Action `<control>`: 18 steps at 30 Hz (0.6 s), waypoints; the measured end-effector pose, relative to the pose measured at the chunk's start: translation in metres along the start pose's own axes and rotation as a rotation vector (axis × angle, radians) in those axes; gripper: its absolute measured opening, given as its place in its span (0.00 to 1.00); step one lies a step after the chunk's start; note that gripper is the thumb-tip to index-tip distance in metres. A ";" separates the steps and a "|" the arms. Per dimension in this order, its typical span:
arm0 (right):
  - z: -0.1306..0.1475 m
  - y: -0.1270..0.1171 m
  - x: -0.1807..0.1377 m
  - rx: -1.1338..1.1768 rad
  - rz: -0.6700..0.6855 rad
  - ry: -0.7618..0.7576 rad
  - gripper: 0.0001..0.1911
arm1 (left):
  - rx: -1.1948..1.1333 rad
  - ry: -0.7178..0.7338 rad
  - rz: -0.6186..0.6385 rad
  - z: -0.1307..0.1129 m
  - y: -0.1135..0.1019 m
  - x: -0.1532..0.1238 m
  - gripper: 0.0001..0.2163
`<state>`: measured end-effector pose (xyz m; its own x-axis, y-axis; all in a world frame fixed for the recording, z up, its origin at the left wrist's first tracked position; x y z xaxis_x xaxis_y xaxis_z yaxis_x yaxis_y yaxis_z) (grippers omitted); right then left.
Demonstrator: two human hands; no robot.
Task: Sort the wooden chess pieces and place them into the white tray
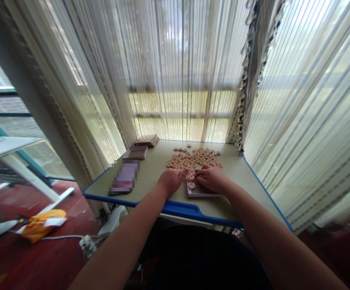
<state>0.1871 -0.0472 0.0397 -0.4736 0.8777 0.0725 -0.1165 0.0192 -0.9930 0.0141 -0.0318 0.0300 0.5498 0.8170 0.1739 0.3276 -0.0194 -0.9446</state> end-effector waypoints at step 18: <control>0.000 0.003 0.010 -0.012 0.027 -0.009 0.15 | 0.059 -0.002 -0.020 0.000 0.001 0.002 0.29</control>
<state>0.1825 -0.0384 0.0377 -0.4844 0.8736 0.0464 -0.0927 0.0015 -0.9957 0.0155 -0.0303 0.0291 0.5421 0.8180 0.1922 0.2924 0.0308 -0.9558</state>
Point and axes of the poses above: each hand's wrist, its own x-axis towards the middle knuckle, its own y-axis out of the palm, z = x × y, the point moved 3 cm from there along x, towards the middle knuckle, and after that the axes turned 13 degrees about z, right-handed, at the moved point
